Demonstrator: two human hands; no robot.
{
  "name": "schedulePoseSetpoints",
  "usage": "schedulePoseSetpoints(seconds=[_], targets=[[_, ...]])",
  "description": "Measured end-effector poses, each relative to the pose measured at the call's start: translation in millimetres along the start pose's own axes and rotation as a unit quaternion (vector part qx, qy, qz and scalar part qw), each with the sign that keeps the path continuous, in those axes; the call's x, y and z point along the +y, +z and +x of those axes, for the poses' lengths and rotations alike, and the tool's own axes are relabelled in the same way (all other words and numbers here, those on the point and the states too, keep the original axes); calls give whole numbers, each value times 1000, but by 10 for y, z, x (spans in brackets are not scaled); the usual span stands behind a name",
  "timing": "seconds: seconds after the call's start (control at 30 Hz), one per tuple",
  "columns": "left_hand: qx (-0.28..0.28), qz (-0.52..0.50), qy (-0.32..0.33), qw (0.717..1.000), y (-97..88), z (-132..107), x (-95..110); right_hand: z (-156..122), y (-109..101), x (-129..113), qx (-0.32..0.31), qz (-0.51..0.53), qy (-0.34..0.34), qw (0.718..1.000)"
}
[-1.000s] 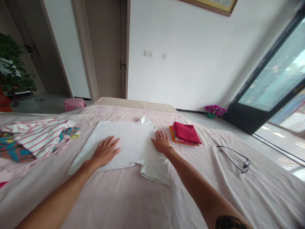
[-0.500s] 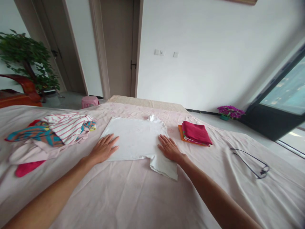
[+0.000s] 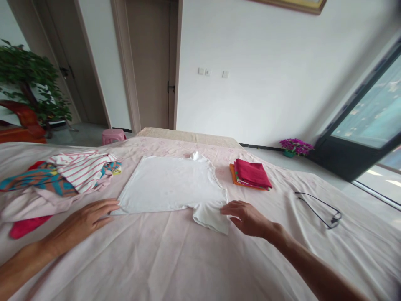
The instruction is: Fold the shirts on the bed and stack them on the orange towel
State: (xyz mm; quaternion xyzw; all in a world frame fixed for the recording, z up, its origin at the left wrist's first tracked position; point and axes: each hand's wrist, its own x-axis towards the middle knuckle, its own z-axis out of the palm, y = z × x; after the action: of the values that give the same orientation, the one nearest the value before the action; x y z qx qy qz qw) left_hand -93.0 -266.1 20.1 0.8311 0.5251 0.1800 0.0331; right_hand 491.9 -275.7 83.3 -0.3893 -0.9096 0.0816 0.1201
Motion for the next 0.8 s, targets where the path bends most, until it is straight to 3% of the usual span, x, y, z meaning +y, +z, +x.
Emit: schedulePoseSetpoints(seconds=[0.13,0.27,0.4,0.5,0.67,0.8], targets=[[23,1,-9,1000,4,71,89,1,17,-104,-17,-21,6,1000],[49,24,9,998,21,240,259,146,165,-109,34,-39,1,999],[56,10,21,998,33,302,300,207,236,-87,104,33,26,994],[35,-25,12,999,14,240,266,151,154,-79,109,111,73,985],[23,-87,-32,995,-134,64,255,53,-132,-150,44,230,133,963],[0,-121,-105,987,-305,194,361,240,-241,-109,58,294,173,938]])
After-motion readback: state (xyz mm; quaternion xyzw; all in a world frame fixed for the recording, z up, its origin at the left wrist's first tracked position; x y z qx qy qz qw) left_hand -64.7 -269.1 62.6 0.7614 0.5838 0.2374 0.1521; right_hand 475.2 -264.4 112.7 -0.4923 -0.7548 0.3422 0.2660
